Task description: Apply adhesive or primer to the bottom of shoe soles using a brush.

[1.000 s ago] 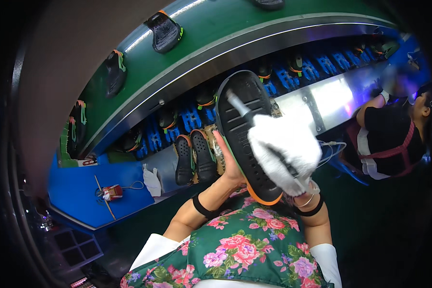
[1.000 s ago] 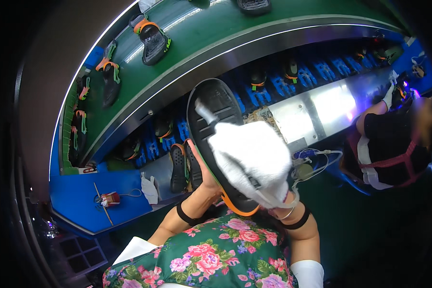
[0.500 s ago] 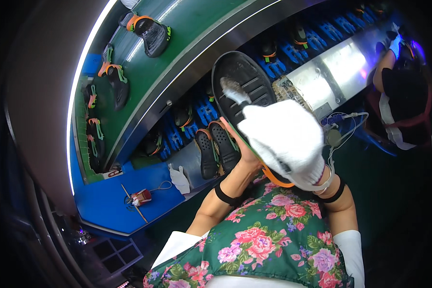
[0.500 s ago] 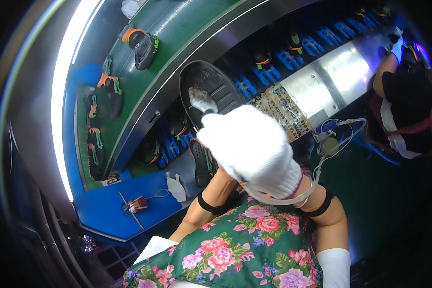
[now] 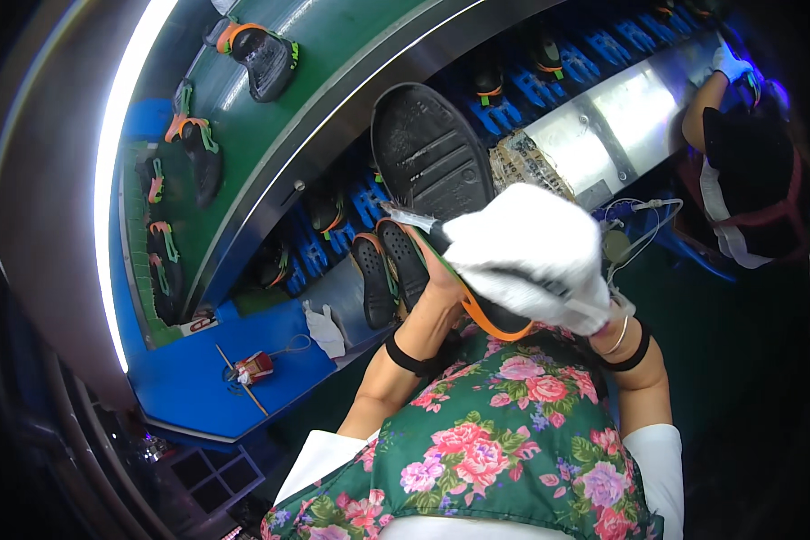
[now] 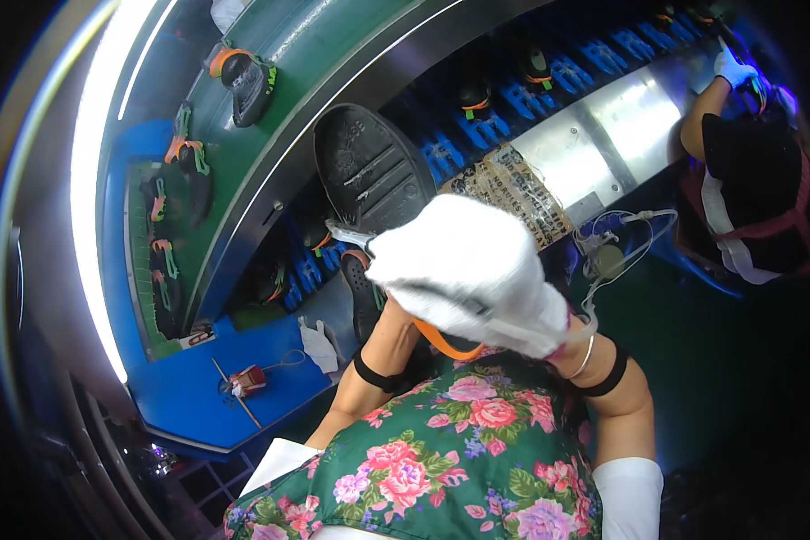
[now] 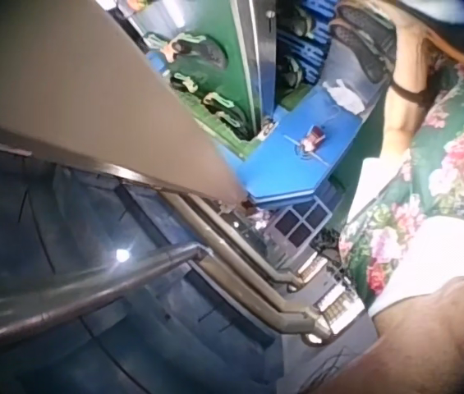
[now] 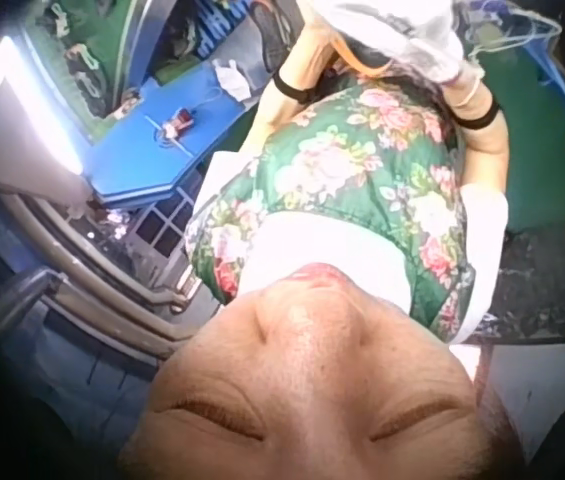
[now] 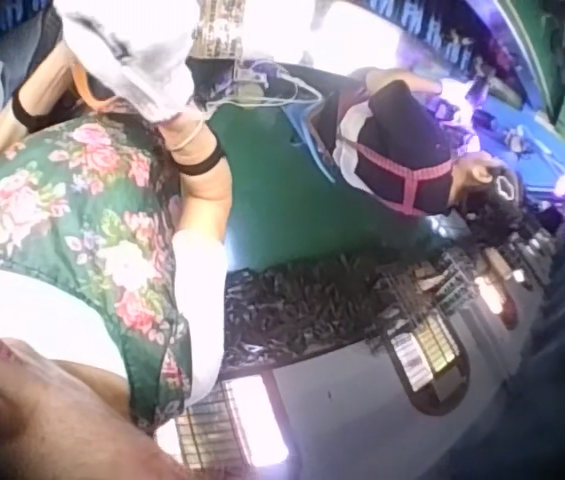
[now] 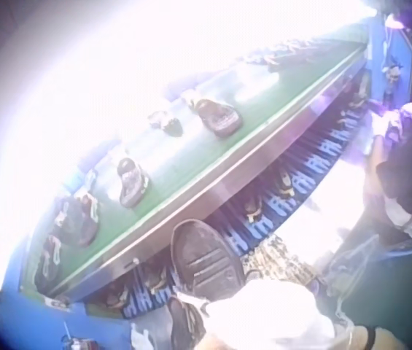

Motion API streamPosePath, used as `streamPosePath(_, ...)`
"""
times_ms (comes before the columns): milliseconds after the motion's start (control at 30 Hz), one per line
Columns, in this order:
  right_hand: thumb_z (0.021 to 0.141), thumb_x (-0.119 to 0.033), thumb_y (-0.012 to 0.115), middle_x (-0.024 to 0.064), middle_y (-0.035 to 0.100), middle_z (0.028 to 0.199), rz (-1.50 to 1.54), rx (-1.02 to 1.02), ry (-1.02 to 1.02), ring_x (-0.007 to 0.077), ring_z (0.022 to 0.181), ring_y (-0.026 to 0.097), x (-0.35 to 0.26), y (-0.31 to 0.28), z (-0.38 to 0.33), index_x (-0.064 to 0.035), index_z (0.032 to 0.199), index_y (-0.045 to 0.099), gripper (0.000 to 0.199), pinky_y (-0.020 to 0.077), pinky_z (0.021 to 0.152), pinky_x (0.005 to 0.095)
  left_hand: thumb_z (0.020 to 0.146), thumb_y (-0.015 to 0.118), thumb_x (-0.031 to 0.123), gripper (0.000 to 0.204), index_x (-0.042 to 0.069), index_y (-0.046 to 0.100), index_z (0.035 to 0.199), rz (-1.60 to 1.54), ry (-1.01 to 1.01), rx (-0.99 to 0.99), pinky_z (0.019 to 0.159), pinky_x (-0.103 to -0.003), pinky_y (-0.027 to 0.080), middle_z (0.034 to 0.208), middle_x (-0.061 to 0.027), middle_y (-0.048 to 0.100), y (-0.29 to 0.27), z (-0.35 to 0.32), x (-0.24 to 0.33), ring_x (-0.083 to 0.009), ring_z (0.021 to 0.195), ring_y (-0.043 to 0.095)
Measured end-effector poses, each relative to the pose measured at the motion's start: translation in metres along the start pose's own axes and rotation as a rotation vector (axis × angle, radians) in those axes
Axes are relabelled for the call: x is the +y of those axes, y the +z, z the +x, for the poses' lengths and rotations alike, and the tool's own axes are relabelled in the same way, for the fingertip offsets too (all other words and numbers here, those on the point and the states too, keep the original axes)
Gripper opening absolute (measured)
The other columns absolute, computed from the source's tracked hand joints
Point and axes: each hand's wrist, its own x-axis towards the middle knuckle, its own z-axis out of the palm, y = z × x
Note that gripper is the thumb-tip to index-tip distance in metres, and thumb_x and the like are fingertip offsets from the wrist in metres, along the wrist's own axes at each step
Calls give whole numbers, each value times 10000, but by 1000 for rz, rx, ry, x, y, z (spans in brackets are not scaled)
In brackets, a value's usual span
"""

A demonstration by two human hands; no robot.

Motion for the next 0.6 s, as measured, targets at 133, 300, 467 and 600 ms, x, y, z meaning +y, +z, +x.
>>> streamPosePath(133, 774, -31, 793, 126, 770, 1039, -244, 76, -63, 290, 871, 729, 3, -4, -6, -44, 1025, 785, 252, 576, 764, 382, 854, 215, 949, 1087, 99, 515, 1461, -34, -14, 671, 1060, -469, 502, 1261, -112, 675, 35, 17, 2, -292, 1174, 655)
streamPosePath(300, 758, -53, 819, 93, 773, 1014, -25, -41, -31, 257, 859, 733, 4, 2, -12, -66, 1026, 786, 271, 581, 751, 359, 906, 202, 899, 1050, 57, 504, 1457, 232, 109, 229, 1055, -439, 510, 1303, -170, 654, 7, 10, -1, -307, 1194, 646)
streamPosePath(467, 817, -27, 753, 109, 763, 1022, -186, -19, -55, 285, 883, 727, 9, -6, -13, -65, 1070, 779, 257, 592, 753, 369, 815, 236, 982, 1183, -21, 545, 1360, -139, 104, 513, 947, -429, 555, 1186, -206, 676, 41, 14, 18, -301, 1078, 673)
streamPosePath(600, 812, -25, 755, 111, 765, 1042, -134, -101, -109, 287, 892, 728, 12, 4, -22, -54, 1065, 776, 255, 592, 754, 376, 778, 259, 1009, 1164, 23, 556, 1320, -153, -58, 250, 843, -417, 585, 1085, -208, 673, 50, 22, 23, -299, 960, 682)
